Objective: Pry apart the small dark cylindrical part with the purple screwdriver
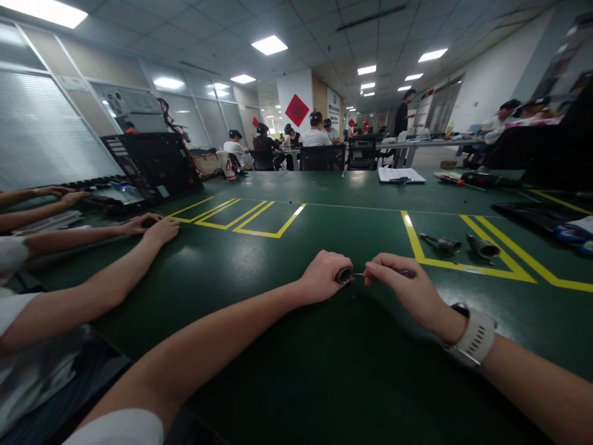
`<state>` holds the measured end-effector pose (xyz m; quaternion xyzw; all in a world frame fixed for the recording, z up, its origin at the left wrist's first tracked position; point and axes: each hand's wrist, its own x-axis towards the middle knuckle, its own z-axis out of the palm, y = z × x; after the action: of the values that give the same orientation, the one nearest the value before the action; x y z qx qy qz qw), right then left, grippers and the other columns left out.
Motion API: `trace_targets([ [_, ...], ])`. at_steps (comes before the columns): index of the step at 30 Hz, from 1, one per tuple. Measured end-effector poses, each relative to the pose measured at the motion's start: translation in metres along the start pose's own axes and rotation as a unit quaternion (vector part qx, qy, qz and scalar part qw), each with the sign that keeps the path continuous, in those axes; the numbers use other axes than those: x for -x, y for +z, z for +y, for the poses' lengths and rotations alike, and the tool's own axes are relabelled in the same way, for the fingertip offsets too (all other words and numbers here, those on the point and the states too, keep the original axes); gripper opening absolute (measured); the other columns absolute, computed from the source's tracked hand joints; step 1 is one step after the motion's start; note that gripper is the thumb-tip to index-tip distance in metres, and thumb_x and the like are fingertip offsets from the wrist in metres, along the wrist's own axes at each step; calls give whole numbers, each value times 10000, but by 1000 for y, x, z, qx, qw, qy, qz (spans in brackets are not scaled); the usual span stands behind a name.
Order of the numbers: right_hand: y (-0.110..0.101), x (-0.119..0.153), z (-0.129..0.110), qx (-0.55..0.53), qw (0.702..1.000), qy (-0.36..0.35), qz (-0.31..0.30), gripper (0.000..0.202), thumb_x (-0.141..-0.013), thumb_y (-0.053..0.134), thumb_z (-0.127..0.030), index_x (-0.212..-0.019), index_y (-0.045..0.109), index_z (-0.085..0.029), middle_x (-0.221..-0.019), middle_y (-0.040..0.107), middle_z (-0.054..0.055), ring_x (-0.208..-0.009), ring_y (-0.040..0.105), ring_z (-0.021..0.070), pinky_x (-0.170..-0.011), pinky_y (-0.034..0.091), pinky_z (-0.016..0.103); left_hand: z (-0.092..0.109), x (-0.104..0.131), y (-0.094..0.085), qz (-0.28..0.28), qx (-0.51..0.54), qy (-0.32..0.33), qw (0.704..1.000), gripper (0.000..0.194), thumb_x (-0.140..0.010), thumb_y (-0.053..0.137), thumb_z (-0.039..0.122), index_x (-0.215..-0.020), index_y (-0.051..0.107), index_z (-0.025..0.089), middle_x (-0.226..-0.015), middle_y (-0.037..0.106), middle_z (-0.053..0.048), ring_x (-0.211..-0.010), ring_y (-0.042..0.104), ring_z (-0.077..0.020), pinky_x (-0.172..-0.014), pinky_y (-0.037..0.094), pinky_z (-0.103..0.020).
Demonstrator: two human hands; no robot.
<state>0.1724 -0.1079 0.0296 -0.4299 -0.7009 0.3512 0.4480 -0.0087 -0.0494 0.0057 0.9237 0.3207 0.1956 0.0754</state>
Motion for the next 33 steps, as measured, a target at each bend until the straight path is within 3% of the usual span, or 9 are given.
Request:
trace_targets([
  [9, 1, 1, -11, 59, 998, -7, 6, 303, -780, 480, -340, -526, 547, -188, -549, 549, 4, -577, 514, 157, -568, 377, 290, 0, 0, 1, 4, -11, 3, 1000, 137, -797, 556, 277, -733, 551, 156, -698, 577, 7, -693, 535, -131, -663, 342, -258],
  [21, 1, -3, 3, 38, 995, 91, -27, 262, -758, 472, -273, -517, 533, -188, -473, 517, -16, -504, 498, 138, -533, 374, 277, 5, -4, 6, 13, -43, -84, 995, 117, -808, 548, 289, -792, 550, 172, -735, 592, 10, -704, 538, -143, -664, 355, -278],
  [24, 0, -4, 9, -24, 994, 103, 3, 270, -746, 487, -291, -500, 529, -188, -461, 501, -17, -490, 487, 133, -524, 371, 276, 8, -8, 8, 15, -40, -99, 994, 127, -810, 543, 304, -804, 551, 178, -730, 589, 4, -698, 537, -150, -648, 362, -281],
  [29, -2, -4, 19, -106, 980, 129, 110, 241, -725, 527, -330, -537, 537, -181, -516, 517, -10, -514, 483, 124, -523, 375, 268, 8, -9, 9, 16, 15, -151, 988, 158, -779, 586, 337, -793, 552, 184, -746, 600, 5, -676, 537, -140, -579, 362, -256],
  [33, 2, -3, 26, -77, 977, 173, 101, 156, -664, 630, -314, -720, 591, -174, -665, 560, -4, -582, 506, 126, -503, 382, 248, -3, -2, 3, 30, 36, -213, 976, 204, -750, 611, 369, -796, 555, 178, -752, 607, -3, -672, 546, -143, -550, 367, -248],
])
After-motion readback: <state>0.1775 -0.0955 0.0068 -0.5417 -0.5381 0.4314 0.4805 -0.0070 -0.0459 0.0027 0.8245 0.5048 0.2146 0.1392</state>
